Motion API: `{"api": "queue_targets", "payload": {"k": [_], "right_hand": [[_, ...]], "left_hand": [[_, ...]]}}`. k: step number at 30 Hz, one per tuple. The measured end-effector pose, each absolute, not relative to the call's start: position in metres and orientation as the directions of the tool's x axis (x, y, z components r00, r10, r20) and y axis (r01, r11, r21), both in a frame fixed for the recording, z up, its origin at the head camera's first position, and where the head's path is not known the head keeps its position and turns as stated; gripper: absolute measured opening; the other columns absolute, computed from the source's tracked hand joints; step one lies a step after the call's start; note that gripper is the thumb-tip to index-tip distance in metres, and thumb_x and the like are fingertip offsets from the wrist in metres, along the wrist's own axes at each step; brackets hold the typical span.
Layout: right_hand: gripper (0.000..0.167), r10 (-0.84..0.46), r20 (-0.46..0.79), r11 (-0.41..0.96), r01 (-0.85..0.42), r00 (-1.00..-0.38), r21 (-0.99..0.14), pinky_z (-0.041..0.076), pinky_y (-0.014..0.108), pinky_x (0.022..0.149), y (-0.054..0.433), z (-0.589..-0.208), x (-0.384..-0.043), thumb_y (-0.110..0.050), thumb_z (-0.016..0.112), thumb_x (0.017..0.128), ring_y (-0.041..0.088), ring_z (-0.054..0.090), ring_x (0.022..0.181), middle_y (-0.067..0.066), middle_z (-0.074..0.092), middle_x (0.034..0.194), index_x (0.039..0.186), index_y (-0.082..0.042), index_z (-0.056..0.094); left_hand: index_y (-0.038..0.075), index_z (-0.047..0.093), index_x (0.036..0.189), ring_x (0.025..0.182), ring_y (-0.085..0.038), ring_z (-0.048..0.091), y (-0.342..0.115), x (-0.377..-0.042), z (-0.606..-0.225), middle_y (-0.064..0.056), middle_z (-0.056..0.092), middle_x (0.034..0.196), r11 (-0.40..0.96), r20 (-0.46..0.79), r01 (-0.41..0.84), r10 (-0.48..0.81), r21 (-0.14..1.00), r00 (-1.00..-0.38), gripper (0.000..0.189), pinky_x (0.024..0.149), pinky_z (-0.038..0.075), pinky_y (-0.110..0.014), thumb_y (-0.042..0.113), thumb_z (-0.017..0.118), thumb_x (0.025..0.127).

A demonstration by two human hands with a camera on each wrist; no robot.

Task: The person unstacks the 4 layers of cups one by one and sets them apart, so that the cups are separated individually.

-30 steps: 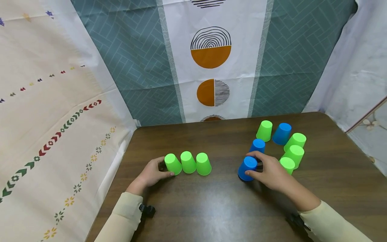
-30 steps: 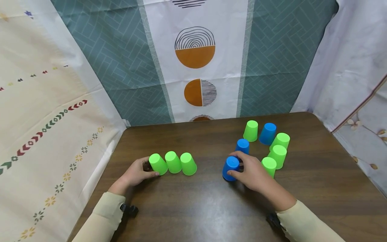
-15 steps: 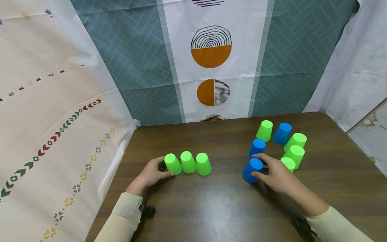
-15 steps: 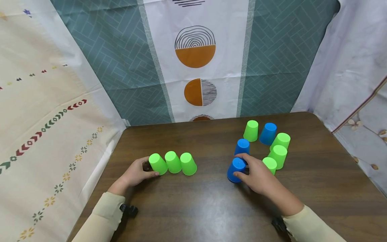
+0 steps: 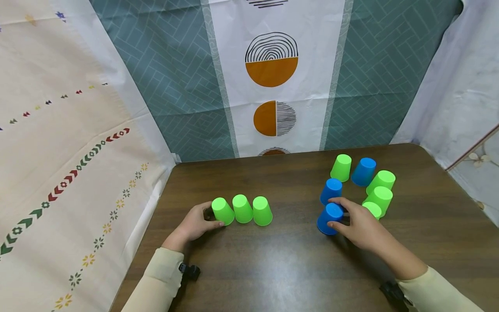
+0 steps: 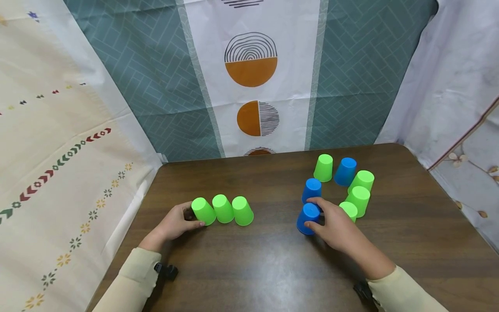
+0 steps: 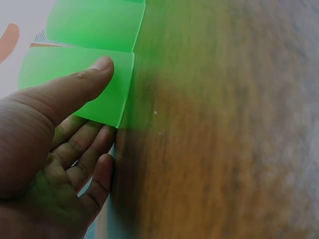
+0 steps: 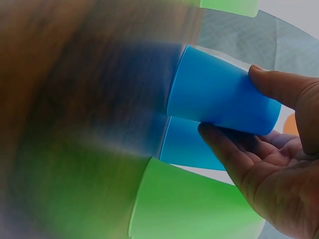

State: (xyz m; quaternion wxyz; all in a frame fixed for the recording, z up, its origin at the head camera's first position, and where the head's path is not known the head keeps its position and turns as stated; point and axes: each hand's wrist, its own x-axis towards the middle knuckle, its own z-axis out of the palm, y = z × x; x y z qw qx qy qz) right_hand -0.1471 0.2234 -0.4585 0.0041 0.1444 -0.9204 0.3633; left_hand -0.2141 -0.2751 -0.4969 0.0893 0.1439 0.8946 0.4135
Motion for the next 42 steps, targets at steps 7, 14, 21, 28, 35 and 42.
{"api": "queue_targets", "payload": {"k": [7, 14, 21, 28, 35, 42], "right_hand": [[0.060, -0.270, 0.124, 0.693, -0.282, -0.955, -0.663, 0.054, 0.064, 0.094, 0.2237, -0.4600, -0.1469, -0.018, 0.083, 0.092, 0.046, 0.066, 0.117, 0.022, 0.066, 0.133, 0.142, 0.000, 0.055], [0.059, -0.272, 0.118, 0.695, -0.280, -0.955, -0.662, 0.053, 0.064, 0.095, 0.2227, -0.4598, -0.1463, -0.018, 0.083, 0.092, 0.045, 0.066, 0.119, 0.021, 0.066, 0.134, 0.142, -0.001, 0.055], [0.061, -0.275, 0.118, 0.699, -0.282, -0.954, -0.657, 0.053, 0.064, 0.095, 0.2219, -0.4587, -0.1456, -0.017, 0.083, 0.093, 0.046, 0.065, 0.119, 0.023, 0.065, 0.135, 0.143, 0.001, 0.054], [0.061, -0.275, 0.123, 0.702, -0.286, -0.954, -0.652, 0.053, 0.064, 0.096, 0.2218, -0.4593, -0.1461, -0.016, 0.082, 0.093, 0.047, 0.065, 0.119, 0.024, 0.064, 0.136, 0.143, 0.003, 0.053], [0.063, -0.276, 0.128, 0.706, -0.291, -0.953, -0.646, 0.052, 0.066, 0.096, 0.2212, -0.4588, -0.1462, -0.016, 0.082, 0.093, 0.049, 0.063, 0.121, 0.026, 0.063, 0.137, 0.144, 0.005, 0.052], [0.064, -0.275, 0.132, 0.715, -0.294, -0.952, -0.634, 0.051, 0.066, 0.097, 0.2209, -0.4581, -0.1473, -0.016, 0.082, 0.094, 0.049, 0.062, 0.122, 0.027, 0.062, 0.137, 0.145, 0.005, 0.051]], "left_hand": [[0.010, 0.067, 0.133, 0.115, -0.025, 0.066, -0.2750, -0.2145, -0.4966, -0.001, 0.071, 0.120, 0.615, -0.037, 0.190, 0.336, 0.765, -0.941, 0.056, 0.095, 0.056, -0.048, 0.025, 0.092, 0.084], [0.010, 0.067, 0.134, 0.116, -0.025, 0.066, -0.2752, -0.2149, -0.4971, -0.001, 0.071, 0.121, 0.628, -0.040, 0.186, 0.328, 0.756, -0.944, 0.058, 0.096, 0.055, -0.048, 0.026, 0.092, 0.084], [0.010, 0.066, 0.135, 0.117, -0.027, 0.065, -0.2750, -0.2142, -0.4964, -0.002, 0.070, 0.123, 0.631, -0.042, 0.182, 0.323, 0.754, -0.945, 0.059, 0.097, 0.055, -0.050, 0.027, 0.092, 0.084], [0.011, 0.066, 0.135, 0.117, -0.026, 0.066, -0.2745, -0.2141, -0.4961, -0.002, 0.071, 0.123, 0.632, -0.049, 0.176, 0.322, 0.754, -0.945, 0.059, 0.098, 0.055, -0.049, 0.027, 0.092, 0.084], [0.010, 0.066, 0.134, 0.116, -0.026, 0.066, -0.2742, -0.2127, -0.4939, -0.002, 0.070, 0.122, 0.632, -0.039, 0.185, 0.323, 0.753, -0.946, 0.058, 0.096, 0.055, -0.049, 0.026, 0.092, 0.084], [0.010, 0.066, 0.134, 0.117, -0.026, 0.066, -0.2735, -0.2120, -0.4926, -0.002, 0.070, 0.122, 0.638, -0.040, 0.185, 0.321, 0.748, -0.946, 0.058, 0.097, 0.055, -0.049, 0.025, 0.092, 0.084]]}}
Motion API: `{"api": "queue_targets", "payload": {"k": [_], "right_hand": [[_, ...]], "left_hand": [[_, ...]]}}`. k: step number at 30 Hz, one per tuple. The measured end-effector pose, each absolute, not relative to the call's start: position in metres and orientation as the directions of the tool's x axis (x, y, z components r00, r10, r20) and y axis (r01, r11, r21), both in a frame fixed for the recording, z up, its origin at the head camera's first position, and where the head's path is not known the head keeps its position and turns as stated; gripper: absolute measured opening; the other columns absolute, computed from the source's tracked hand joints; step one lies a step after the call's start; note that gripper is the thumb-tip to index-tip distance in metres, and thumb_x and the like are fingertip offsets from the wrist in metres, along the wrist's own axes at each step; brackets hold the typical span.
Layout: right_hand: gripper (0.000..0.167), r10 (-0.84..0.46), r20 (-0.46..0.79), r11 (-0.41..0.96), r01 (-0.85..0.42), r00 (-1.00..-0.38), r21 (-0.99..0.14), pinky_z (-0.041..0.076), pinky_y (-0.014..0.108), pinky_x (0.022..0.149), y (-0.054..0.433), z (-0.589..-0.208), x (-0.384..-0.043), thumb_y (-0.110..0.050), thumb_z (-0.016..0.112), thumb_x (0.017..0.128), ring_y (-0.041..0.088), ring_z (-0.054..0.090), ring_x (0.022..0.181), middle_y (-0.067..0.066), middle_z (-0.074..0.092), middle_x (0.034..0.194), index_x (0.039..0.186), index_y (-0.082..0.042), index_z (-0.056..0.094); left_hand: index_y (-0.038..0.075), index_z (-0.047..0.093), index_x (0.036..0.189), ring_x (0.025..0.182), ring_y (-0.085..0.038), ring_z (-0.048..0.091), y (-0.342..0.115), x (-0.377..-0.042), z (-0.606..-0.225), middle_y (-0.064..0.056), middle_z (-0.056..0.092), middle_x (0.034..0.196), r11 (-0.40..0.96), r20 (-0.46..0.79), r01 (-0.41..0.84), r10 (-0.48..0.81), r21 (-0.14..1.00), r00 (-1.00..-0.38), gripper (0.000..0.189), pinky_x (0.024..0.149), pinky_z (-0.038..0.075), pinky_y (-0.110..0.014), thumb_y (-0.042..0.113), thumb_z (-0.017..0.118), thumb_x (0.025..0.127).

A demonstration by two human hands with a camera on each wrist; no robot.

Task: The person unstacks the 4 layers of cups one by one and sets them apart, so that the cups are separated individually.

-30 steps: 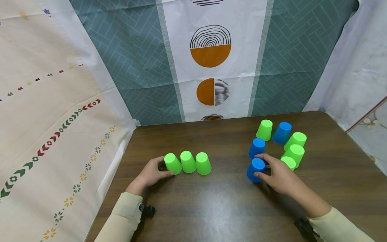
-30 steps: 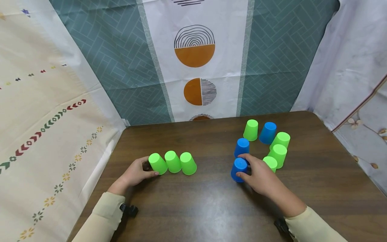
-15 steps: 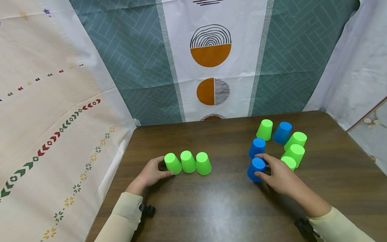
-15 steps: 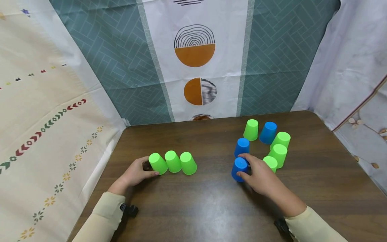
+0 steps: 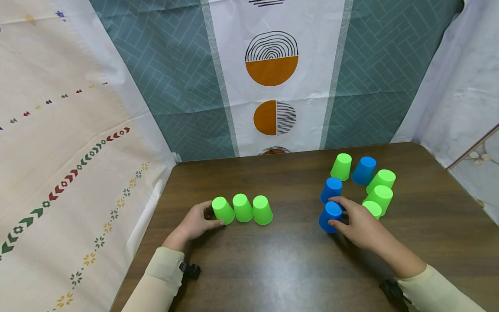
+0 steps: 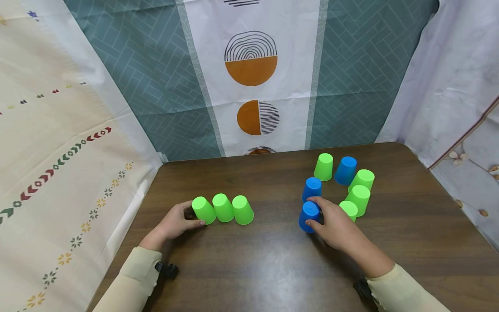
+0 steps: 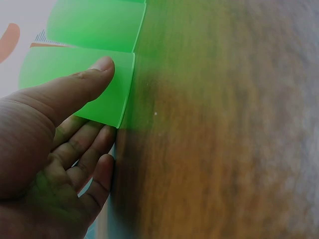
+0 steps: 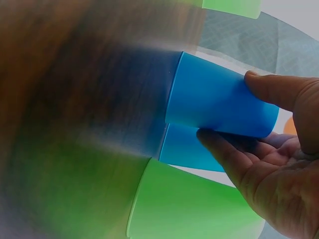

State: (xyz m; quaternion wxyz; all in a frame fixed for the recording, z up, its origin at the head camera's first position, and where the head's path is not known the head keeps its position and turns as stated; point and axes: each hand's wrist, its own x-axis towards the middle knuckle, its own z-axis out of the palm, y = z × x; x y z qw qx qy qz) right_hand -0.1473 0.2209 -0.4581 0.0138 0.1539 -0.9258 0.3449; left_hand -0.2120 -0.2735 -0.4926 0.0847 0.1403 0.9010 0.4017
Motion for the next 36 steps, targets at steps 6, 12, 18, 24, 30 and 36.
{"api": "queue_targets", "payload": {"k": [6, 12, 18, 24, 30, 36], "right_hand": [[0.065, -0.274, 0.112, 0.724, -0.281, -0.955, -0.630, 0.051, 0.067, 0.097, 0.221, -0.457, -0.148, -0.015, 0.081, 0.093, 0.050, 0.062, 0.123, 0.028, 0.061, 0.139, 0.146, 0.005, 0.050], [0.065, -0.266, 0.107, 0.728, -0.272, -0.958, -0.629, 0.051, 0.067, 0.097, 0.221, -0.456, -0.150, -0.015, 0.082, 0.093, 0.051, 0.062, 0.122, 0.029, 0.060, 0.140, 0.146, 0.005, 0.050], [0.069, -0.261, 0.107, 0.725, -0.269, -0.959, -0.634, 0.051, 0.067, 0.097, 0.220, -0.454, -0.149, -0.016, 0.084, 0.092, 0.051, 0.061, 0.123, 0.029, 0.059, 0.141, 0.148, 0.004, 0.048], [0.072, -0.265, 0.151, 0.698, -0.298, -0.952, -0.652, 0.050, 0.063, 0.101, 0.219, -0.447, -0.148, -0.016, 0.086, 0.090, 0.049, 0.059, 0.127, 0.026, 0.057, 0.145, 0.148, 0.004, 0.048], [0.067, -0.232, 0.233, 0.702, -0.329, -0.944, -0.632, 0.046, 0.062, 0.106, 0.210, -0.431, -0.146, -0.020, 0.085, 0.091, 0.043, 0.055, 0.133, 0.021, 0.059, 0.144, 0.146, 0.002, 0.052], [0.062, -0.242, 0.294, 0.668, -0.379, -0.925, -0.641, 0.048, 0.061, 0.103, 0.174, -0.409, -0.148, -0.023, 0.084, 0.093, 0.037, 0.056, 0.133, 0.013, 0.061, 0.143, 0.146, -0.008, 0.055]], "left_hand": [[0.009, 0.066, 0.134, 0.118, -0.027, 0.065, -0.273, -0.212, -0.492, -0.003, 0.070, 0.123, 0.637, -0.036, 0.188, 0.322, 0.748, -0.946, 0.058, 0.097, 0.055, -0.049, 0.025, 0.092, 0.084], [0.009, 0.066, 0.134, 0.118, -0.027, 0.066, -0.273, -0.212, -0.492, -0.003, 0.071, 0.123, 0.638, -0.033, 0.191, 0.322, 0.746, -0.946, 0.058, 0.098, 0.055, -0.049, 0.024, 0.092, 0.084], [0.009, 0.066, 0.134, 0.119, -0.027, 0.065, -0.273, -0.212, -0.493, -0.003, 0.071, 0.123, 0.640, -0.033, 0.191, 0.321, 0.744, -0.946, 0.058, 0.100, 0.054, -0.050, 0.024, 0.092, 0.084], [0.008, 0.066, 0.134, 0.119, -0.028, 0.065, -0.273, -0.212, -0.494, -0.004, 0.071, 0.124, 0.639, -0.034, 0.190, 0.321, 0.746, -0.946, 0.059, 0.100, 0.054, -0.050, 0.025, 0.092, 0.084], [0.008, 0.066, 0.134, 0.119, -0.028, 0.066, -0.273, -0.213, -0.494, -0.004, 0.071, 0.123, 0.637, -0.031, 0.194, 0.325, 0.746, -0.945, 0.058, 0.099, 0.054, -0.050, 0.024, 0.092, 0.084], [0.009, 0.066, 0.134, 0.118, -0.027, 0.065, -0.274, -0.213, -0.494, -0.003, 0.071, 0.123, 0.639, -0.030, 0.198, 0.327, 0.744, -0.944, 0.058, 0.099, 0.054, -0.049, 0.024, 0.092, 0.084]]}}
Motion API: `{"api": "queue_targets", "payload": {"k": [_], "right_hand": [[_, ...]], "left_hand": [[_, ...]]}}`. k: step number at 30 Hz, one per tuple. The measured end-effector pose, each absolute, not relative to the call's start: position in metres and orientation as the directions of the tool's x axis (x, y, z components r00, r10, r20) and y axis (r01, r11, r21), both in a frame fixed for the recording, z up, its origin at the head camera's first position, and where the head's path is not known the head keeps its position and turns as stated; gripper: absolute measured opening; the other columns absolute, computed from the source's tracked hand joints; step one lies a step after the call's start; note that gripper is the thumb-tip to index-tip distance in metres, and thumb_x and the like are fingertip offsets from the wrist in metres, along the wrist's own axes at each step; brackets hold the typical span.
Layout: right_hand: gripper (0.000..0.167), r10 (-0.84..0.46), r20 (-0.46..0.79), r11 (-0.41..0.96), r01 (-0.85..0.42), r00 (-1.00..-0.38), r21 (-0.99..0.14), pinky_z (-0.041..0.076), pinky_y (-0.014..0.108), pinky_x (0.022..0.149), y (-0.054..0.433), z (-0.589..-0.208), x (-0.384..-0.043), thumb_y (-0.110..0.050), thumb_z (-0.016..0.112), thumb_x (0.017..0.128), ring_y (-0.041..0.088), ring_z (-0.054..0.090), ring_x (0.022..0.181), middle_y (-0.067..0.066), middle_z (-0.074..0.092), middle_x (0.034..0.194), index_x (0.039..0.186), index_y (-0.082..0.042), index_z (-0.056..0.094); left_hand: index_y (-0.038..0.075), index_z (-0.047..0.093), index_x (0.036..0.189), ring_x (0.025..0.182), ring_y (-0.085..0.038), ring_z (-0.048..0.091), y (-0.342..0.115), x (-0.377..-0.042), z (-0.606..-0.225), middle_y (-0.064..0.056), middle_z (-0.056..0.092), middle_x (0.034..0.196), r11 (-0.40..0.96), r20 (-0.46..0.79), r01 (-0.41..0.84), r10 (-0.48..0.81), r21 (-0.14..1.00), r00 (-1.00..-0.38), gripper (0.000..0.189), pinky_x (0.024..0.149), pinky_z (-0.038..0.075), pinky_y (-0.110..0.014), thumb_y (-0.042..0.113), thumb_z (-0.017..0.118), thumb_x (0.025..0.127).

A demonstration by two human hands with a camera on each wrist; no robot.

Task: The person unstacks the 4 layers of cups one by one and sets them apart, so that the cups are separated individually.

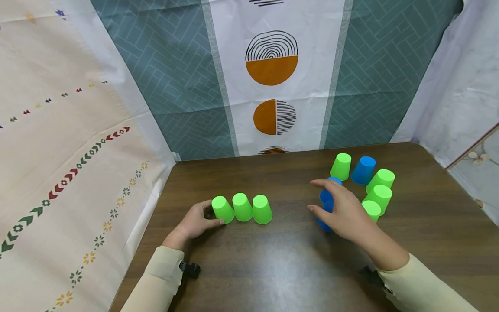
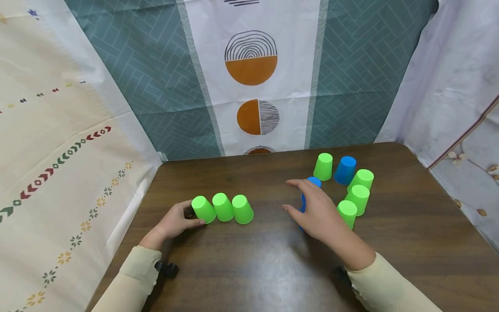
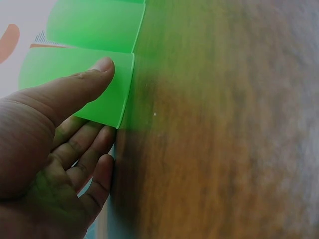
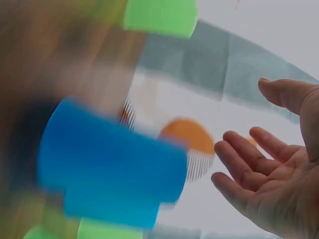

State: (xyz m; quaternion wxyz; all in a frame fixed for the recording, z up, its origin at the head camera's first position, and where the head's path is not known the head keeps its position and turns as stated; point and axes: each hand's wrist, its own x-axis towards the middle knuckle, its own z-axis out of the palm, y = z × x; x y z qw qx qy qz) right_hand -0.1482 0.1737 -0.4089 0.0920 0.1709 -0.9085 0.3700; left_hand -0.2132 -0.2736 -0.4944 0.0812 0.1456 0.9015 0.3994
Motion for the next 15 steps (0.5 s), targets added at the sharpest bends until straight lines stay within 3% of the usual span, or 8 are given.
{"api": "queue_targets", "payload": {"k": [7, 15], "right_hand": [[0.065, -0.348, 0.264, 0.586, -0.429, -0.899, -0.688, 0.050, 0.053, 0.106, 0.118, -0.413, -0.164, -0.023, 0.086, 0.090, 0.031, 0.059, 0.131, 0.008, 0.062, 0.141, 0.146, -0.009, 0.055], [0.079, -0.395, 0.106, 0.545, -0.326, -0.912, -0.772, 0.049, 0.051, 0.108, 0.078, -0.442, -0.193, -0.027, 0.086, 0.090, 0.034, 0.055, 0.136, 0.012, 0.053, 0.152, 0.155, -0.007, 0.045]], "left_hand": [[0.011, 0.066, 0.135, 0.118, -0.026, 0.065, -0.274, -0.212, -0.495, -0.002, 0.070, 0.123, 0.644, -0.040, 0.189, 0.325, 0.741, -0.945, 0.058, 0.098, 0.055, -0.048, 0.025, 0.091, 0.085], [0.010, 0.066, 0.134, 0.115, -0.025, 0.066, -0.274, -0.213, -0.494, -0.002, 0.070, 0.121, 0.645, -0.038, 0.185, 0.316, 0.742, -0.948, 0.058, 0.096, 0.056, -0.047, 0.025, 0.092, 0.084]]}}
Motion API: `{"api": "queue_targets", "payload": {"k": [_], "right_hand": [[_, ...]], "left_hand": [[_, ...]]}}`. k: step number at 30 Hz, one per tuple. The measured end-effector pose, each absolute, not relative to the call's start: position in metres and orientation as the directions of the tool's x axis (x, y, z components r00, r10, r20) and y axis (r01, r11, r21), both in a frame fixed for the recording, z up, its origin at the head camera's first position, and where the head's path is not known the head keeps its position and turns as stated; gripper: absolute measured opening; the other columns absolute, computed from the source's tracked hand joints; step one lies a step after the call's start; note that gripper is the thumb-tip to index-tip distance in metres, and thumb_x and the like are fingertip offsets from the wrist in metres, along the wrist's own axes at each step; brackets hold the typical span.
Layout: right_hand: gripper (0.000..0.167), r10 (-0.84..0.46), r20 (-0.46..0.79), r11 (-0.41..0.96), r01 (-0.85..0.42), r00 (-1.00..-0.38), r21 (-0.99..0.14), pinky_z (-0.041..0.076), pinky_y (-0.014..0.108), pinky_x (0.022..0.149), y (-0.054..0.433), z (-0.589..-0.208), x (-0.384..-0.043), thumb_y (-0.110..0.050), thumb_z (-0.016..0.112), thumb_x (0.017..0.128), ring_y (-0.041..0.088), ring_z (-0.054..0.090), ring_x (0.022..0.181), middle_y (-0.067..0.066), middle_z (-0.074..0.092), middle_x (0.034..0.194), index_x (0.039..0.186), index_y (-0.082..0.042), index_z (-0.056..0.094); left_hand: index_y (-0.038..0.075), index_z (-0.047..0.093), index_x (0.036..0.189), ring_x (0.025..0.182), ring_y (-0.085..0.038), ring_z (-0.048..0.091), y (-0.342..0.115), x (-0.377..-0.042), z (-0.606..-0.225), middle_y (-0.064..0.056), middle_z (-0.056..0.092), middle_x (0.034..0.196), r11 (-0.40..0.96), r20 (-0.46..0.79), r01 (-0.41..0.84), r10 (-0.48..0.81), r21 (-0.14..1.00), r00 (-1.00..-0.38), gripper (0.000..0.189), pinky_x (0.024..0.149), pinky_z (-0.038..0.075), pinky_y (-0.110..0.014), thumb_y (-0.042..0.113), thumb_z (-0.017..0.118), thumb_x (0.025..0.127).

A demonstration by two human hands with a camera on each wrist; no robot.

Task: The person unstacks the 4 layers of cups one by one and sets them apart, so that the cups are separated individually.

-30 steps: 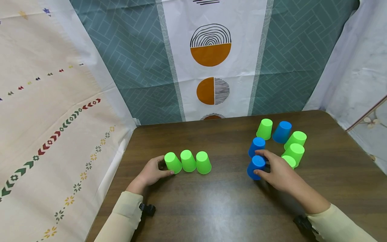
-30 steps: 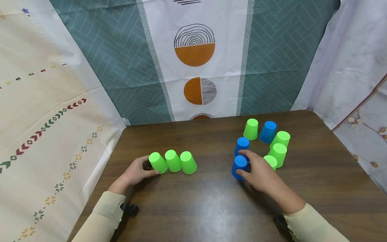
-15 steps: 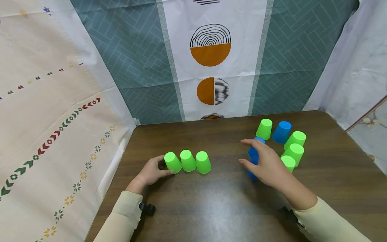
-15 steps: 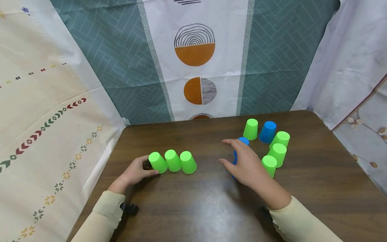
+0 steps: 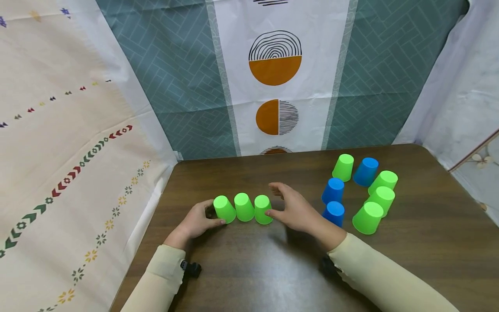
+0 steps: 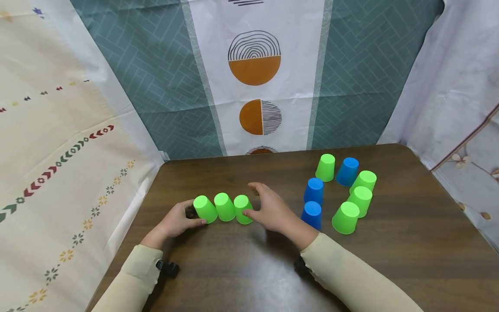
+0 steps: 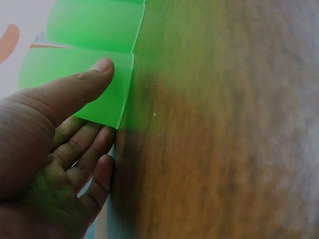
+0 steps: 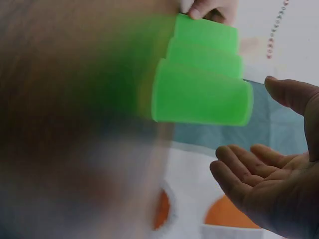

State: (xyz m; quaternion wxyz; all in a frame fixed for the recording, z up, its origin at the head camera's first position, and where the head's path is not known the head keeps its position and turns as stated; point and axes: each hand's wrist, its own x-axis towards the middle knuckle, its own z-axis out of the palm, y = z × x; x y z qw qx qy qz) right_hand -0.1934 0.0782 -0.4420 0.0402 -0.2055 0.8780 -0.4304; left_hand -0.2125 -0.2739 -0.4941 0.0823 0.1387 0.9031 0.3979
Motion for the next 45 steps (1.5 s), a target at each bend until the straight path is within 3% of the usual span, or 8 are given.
{"api": "queue_targets", "payload": {"k": [5, 15, 20, 24, 31, 38, 45], "right_hand": [[0.081, -0.395, 0.023, 0.532, -0.249, -0.918, -0.810, 0.051, 0.048, 0.103, 0.068, -0.457, -0.202, -0.025, 0.086, 0.091, 0.036, 0.056, 0.135, 0.014, 0.054, 0.151, 0.156, -0.006, 0.042], [0.058, -0.398, -0.006, 0.524, -0.222, -0.917, -0.822, 0.051, 0.047, 0.101, 0.064, -0.469, -0.204, -0.020, 0.084, 0.092, 0.034, 0.059, 0.129, 0.006, 0.062, 0.140, 0.144, -0.015, 0.059], [0.055, -0.392, -0.010, 0.529, -0.216, -0.920, -0.821, 0.051, 0.046, 0.100, 0.064, -0.468, -0.203, -0.021, 0.084, 0.092, 0.033, 0.060, 0.128, 0.005, 0.063, 0.137, 0.142, -0.016, 0.061], [0.054, -0.380, 0.020, 0.506, -0.226, -0.925, -0.832, 0.055, 0.046, 0.093, 0.068, -0.461, -0.200, -0.023, 0.085, 0.091, 0.030, 0.064, 0.120, 0.004, 0.066, 0.130, 0.140, -0.017, 0.062], [0.054, -0.358, 0.115, 0.469, -0.286, -0.926, -0.836, 0.056, 0.052, 0.093, 0.092, -0.434, -0.184, -0.029, 0.085, 0.092, 0.029, 0.065, 0.118, 0.002, 0.067, 0.129, 0.140, -0.017, 0.061], [0.057, -0.310, 0.182, 0.422, -0.306, -0.933, -0.853, 0.060, 0.045, 0.088, 0.129, -0.415, -0.164, -0.032, 0.085, 0.092, 0.028, 0.071, 0.111, 0.001, 0.068, 0.127, 0.140, -0.018, 0.059], [0.053, -0.211, 0.238, 0.497, -0.314, -0.948, -0.809, 0.059, 0.044, 0.088, 0.174, -0.400, -0.144, -0.037, 0.084, 0.092, 0.018, 0.070, 0.097, -0.006, 0.069, 0.116, 0.138, -0.023, 0.061]], "left_hand": [[0.009, 0.065, 0.135, 0.114, -0.024, 0.066, -0.273, -0.213, -0.496, -0.003, 0.070, 0.122, 0.647, -0.033, 0.192, 0.319, 0.738, -0.947, 0.060, 0.095, 0.056, -0.046, 0.026, 0.092, 0.084], [0.007, 0.065, 0.136, 0.112, -0.025, 0.067, -0.271, -0.213, -0.493, -0.004, 0.071, 0.121, 0.652, -0.053, 0.167, 0.303, 0.739, -0.952, 0.062, 0.096, 0.056, -0.047, 0.023, 0.093, 0.083], [0.007, 0.064, 0.137, 0.113, -0.025, 0.067, -0.271, -0.213, -0.494, -0.005, 0.070, 0.122, 0.657, -0.049, 0.174, 0.306, 0.734, -0.951, 0.063, 0.097, 0.055, -0.048, 0.024, 0.092, 0.083], [0.007, 0.064, 0.137, 0.113, -0.025, 0.067, -0.272, -0.213, -0.494, -0.005, 0.070, 0.122, 0.654, -0.043, 0.181, 0.312, 0.735, -0.949, 0.063, 0.097, 0.055, -0.047, 0.025, 0.092, 0.083], [0.007, 0.064, 0.137, 0.114, -0.026, 0.066, -0.273, -0.213, -0.494, -0.004, 0.070, 0.123, 0.645, -0.042, 0.178, 0.310, 0.743, -0.950, 0.064, 0.097, 0.055, -0.048, 0.026, 0.092, 0.083], [0.009, 0.066, 0.134, 0.114, -0.024, 0.066, -0.275, -0.214, -0.496, -0.002, 0.071, 0.121, 0.640, -0.031, 0.190, 0.317, 0.744, -0.948, 0.060, 0.097, 0.055, -0.048, 0.027, 0.092, 0.083], [0.011, 0.067, 0.132, 0.112, -0.022, 0.066, -0.275, -0.215, -0.497, -0.001, 0.071, 0.119, 0.646, -0.028, 0.194, 0.317, 0.738, -0.948, 0.058, 0.096, 0.055, -0.047, 0.027, 0.093, 0.083]]}}
